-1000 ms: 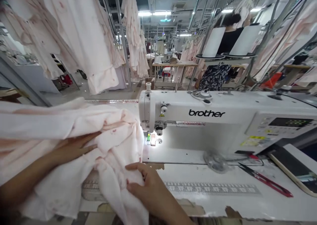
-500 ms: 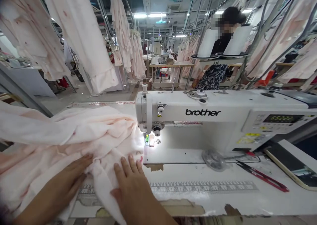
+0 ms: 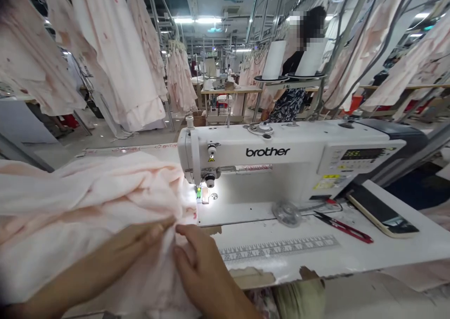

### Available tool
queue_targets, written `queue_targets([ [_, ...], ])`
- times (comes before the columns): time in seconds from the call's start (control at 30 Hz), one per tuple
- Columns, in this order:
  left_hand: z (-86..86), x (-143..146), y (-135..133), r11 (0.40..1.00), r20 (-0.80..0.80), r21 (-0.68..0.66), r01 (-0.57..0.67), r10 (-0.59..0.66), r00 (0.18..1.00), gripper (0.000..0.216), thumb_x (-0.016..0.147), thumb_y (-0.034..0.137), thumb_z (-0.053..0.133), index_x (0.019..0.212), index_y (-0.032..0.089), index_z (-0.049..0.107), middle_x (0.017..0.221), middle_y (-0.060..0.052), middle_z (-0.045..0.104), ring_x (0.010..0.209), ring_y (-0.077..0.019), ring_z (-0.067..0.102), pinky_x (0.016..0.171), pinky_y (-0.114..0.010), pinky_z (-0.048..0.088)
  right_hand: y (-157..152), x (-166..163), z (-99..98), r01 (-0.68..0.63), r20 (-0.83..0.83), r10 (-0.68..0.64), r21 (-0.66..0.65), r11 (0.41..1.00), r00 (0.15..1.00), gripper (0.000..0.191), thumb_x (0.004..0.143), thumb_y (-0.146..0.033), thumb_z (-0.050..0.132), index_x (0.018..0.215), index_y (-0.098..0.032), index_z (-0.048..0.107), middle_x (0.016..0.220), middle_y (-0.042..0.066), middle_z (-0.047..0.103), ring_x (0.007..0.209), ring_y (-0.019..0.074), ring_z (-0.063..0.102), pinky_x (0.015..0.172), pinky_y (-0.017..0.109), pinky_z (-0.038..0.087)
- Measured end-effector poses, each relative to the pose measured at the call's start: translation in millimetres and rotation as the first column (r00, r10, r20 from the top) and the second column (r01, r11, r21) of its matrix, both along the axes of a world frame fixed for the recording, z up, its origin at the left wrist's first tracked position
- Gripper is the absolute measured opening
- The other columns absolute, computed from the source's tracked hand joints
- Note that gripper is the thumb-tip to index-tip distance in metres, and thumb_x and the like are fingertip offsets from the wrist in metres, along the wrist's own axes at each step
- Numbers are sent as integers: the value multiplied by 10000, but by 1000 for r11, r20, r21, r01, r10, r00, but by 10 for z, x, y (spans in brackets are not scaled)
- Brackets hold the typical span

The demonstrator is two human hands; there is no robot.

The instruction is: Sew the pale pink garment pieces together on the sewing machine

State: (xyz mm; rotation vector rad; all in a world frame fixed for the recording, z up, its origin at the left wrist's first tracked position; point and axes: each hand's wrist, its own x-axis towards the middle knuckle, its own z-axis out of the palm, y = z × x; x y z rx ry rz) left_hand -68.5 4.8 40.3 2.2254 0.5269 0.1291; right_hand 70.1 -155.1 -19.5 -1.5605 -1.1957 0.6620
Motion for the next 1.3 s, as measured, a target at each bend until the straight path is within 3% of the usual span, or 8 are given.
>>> queue_targets([
  [0.1, -205, 128, -133, 998, -97, -50, 24, -29, 995, 431, 999, 491, 331, 1193, 272, 648, 1164, 1, 692, 1066, -201, 625, 878, -280, 516, -178, -2, -8, 29, -297, -44, -57, 998, 954, 405, 962, -412, 510, 1311, -213, 555, 1170, 103, 638, 1071, 241, 610, 902, 377, 509],
  [0.17, -228, 161, -58, 1000, -107, 0, -1, 1, 994, 420, 999, 485, 343, 1178, 260, 648, 1161, -9, 688, 1071, -207, 618, 905, -301, 500, -234, -23, -28, 72, -272, -92, -85, 994, 958, 478, 926, -448, 568, 1341, -220, 502, 1159, 99, 627, 1054, 248, 607, 878, 372, 508],
  [0.33, -95, 377, 149, 941, -35, 242, 237, -235, 971, 358, 987, 201, 337, 1184, 275, 627, 1210, -6, 647, 1149, -187, 548, 1011, -334, 414, -176, -131, -107, 176, 115, -167, -67, 982, 979, 551, 874, -360, 657, 1357, -231, 426, 1212, 103, 604, 1082, 279, 579, 910, 396, 467],
  [0.47, -70, 582, 184, 800, -81, 329, 502, -506, 859, 423, 915, 65, 358, 1213, 254, 591, 1222, -31, 617, 1184, -191, 491, 1044, -355, 369, -112, -206, -196, 177, 479, -183, 58, 983, 859, 180, 916, -152, 521, 1071, -216, 586, 940, 56, 651, 858, 230, 609, 716, 299, 483],
  [0.57, -8, 649, 248, 751, -178, 352, 559, -532, 828, 285, 814, 47, 441, 935, 211, 641, 959, -40, 610, 995, -210, 530, 905, -344, 421, -127, -266, -265, 180, 606, -216, 122, 976, 765, 182, 842, -57, 521, 898, -199, 620, 789, 43, 626, 736, 208, 588, 589, 247, 444],
  [0.83, 137, 801, 345, 806, -265, -73, 588, -584, 767, 214, 694, 93, 441, 811, 181, 598, 821, 8, 602, 727, -142, 512, 643, -232, 369, -269, -347, -442, 22, 299, -46, 86, 996, 953, 274, 942, -263, 506, 1169, -240, 658, 819, 39, 668, 701, 171, 637, 639, 210, 486],
  [1.0, -103, 971, 317, 818, -283, -109, 565, -570, 771, 80, 758, 166, 508, 786, 174, 583, 795, 16, 604, 750, -143, 539, 664, -227, 384, -287, -283, -501, 104, 314, -82, -53, 993, 946, 363, 809, -203, 567, 1155, -187, 677, 849, 81, 676, 700, 216, 643, 612, 254, 496],
  [1.3, -228, 974, 305, 808, -183, 38, 588, -573, 799, 97, 784, 114, 491, 795, 192, 547, 981, -7, 587, 883, -160, 559, 780, -253, 427, -214, -273, -584, 180, 290, -158, -50, 982, 944, 335, 769, -162, 578, 1084, -192, 691, 819, 54, 633, 660, 183, 595, 642, 261, 473],
])
